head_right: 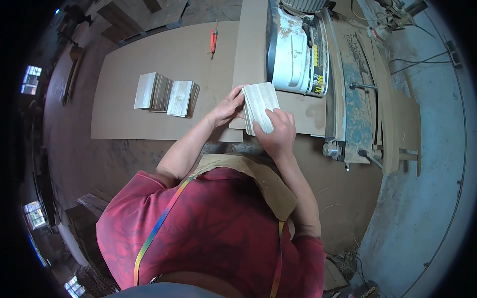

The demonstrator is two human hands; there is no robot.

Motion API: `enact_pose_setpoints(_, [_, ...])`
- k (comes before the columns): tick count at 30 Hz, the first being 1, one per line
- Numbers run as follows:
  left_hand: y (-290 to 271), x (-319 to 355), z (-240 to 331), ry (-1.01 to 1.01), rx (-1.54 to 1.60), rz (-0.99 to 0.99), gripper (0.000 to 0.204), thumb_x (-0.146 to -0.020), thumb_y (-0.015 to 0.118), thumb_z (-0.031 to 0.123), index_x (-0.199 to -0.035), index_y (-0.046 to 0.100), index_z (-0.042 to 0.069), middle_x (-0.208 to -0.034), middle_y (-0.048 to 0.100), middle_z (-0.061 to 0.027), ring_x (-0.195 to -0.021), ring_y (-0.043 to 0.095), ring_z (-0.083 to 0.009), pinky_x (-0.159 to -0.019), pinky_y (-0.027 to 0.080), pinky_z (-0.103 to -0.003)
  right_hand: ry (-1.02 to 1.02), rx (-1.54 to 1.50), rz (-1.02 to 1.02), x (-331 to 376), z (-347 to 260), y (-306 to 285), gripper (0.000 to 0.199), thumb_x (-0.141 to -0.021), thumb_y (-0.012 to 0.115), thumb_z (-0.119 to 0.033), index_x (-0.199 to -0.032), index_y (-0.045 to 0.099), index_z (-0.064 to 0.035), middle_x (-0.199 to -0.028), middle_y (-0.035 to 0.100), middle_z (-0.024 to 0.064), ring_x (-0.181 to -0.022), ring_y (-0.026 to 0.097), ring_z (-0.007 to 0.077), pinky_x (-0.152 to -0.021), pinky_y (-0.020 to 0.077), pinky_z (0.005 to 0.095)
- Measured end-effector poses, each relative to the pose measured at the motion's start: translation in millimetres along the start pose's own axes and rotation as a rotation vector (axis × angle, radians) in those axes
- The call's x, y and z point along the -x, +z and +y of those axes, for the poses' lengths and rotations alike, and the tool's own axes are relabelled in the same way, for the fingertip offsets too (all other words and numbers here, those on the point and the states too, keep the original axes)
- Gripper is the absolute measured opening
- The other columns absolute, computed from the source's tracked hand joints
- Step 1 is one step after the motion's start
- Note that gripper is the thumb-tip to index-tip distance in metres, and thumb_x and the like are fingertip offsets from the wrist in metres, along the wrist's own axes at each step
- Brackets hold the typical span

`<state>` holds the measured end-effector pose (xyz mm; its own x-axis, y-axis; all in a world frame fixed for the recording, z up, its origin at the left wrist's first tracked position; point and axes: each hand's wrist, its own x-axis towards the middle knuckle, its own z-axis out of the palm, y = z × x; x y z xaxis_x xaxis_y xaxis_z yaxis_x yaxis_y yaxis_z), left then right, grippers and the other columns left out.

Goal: The recorder uses a belt sander to smooth the edges of wooden blocks and then packs the finished blocks into cardboard boxes.

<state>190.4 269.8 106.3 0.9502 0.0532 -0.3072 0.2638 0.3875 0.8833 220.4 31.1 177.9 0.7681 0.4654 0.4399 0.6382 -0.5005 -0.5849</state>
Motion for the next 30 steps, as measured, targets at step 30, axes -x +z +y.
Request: enact_pose_setpoints(30, [7.7,19.8,26.4,-0.108,-0.104,0.078,0.058,-0.102,0.082,0.025,-0.153,0.058,0.016,-0.131,0.063,-0.0143,-0.109,0.066,-0.022,-0.088,0.06,-0.032,0.21,0.598,0.109,14.7,165.0,38.2,0.049,-0.089,0.084,-0.027,-0.128,0.072,-0.0006,-0.127,0.071,0.0194,-0.117,0.066,0.0401,-0.101,0.0552,0.0456])
